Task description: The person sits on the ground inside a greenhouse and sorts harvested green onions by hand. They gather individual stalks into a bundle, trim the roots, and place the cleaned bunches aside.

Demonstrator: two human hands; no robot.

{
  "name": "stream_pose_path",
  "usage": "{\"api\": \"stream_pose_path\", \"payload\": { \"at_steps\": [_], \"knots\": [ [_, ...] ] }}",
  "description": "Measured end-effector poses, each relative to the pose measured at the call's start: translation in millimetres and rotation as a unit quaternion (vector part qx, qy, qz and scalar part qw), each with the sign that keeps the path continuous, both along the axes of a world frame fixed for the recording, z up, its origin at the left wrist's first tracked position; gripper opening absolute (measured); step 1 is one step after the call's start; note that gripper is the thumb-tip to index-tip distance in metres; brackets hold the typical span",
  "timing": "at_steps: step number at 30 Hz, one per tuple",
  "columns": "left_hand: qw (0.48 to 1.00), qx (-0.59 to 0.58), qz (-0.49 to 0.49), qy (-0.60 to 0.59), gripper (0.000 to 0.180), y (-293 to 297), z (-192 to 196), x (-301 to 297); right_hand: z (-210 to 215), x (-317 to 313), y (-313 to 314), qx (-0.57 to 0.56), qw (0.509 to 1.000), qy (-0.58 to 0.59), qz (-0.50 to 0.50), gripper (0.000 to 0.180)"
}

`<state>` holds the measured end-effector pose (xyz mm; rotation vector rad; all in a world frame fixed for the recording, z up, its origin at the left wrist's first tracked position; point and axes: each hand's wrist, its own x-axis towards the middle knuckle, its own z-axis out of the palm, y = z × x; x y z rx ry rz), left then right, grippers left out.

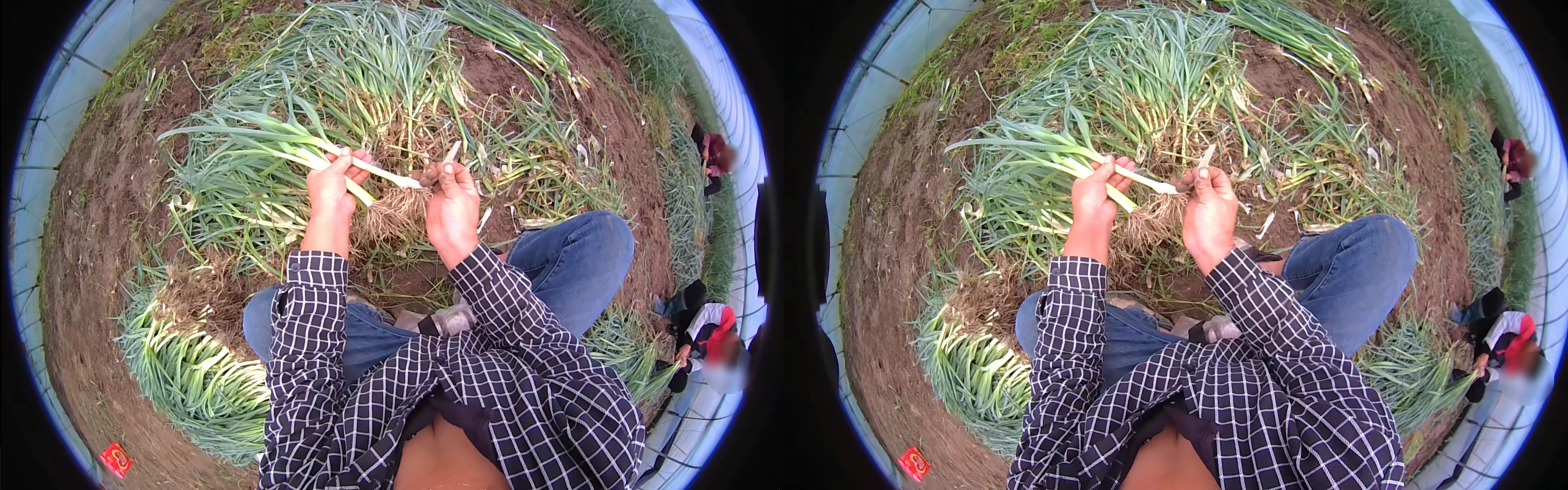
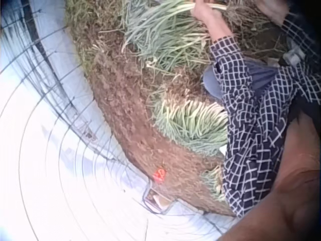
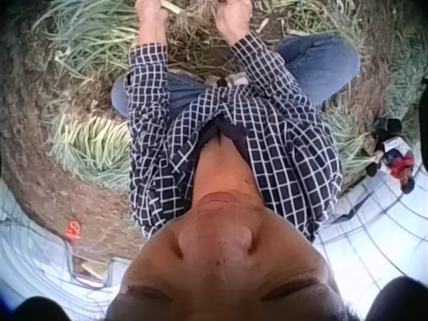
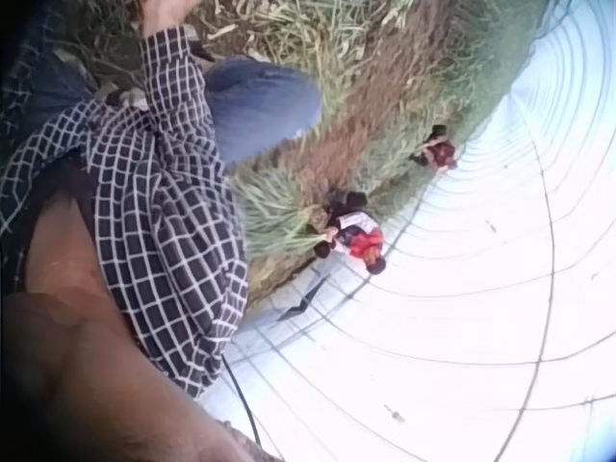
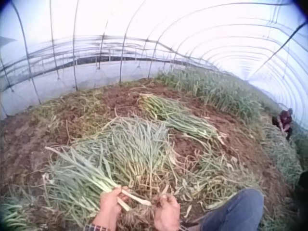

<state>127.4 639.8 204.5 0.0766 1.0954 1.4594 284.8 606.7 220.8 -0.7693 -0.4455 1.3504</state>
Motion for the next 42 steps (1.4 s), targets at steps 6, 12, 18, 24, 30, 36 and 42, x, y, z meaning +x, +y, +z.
{"api": "stream_pose_path", "payload": {
  "at_steps": [6, 12, 18, 24, 30, 36, 42],
  "knots": [
    [0.999, 0.005, 0.033, 0.004, 0.012, -0.3, -1.2, -16.9, 19.5, 38.6, 18.4, 0.012, 0.985, -0.159, 0.07, 0.009],
    [0.999, 0.011, 0.031, -0.018, 0.009, 1.6, 10.0, -11.0, 1.5, 13.5, 29.8, 0.043, 0.768, -0.55, 0.326, 0.026],
    [0.989, 0.06, 0.034, -0.134, 0.015, -1.4, 19.8, -21.6, -12.3, -4.6, 28.3, 0.004, 0.807, -0.413, 0.422, 0.015],
    [0.965, 0.139, -0.044, -0.216, 0.021, -2.4, 28.6, -34.6, 14.8, -10.8, 23.7, -0.164, 0.854, -0.11, 0.48, 0.019],
    [0.938, 0.241, -0.05, -0.246, 0.024, 3.8, 43.7, -58.2, 19.1, 30.7, 29.1, -0.125, 0.822, -0.288, 0.475, 0.022],
    [0.94, 0.239, -0.079, -0.228, 0.022, -3.9, 43.1, -51.8, 53.0, -2.9, 29.0, 0.094, 0.803, -0.352, 0.471, 0.02],
    [0.948, 0.219, -0.094, -0.211, 0.02, -10.6, 37.3, -47.6, 40.9, -24.1, 33.4, 0.135, 0.727, -0.361, 0.569, 0.021]
  ]
}}
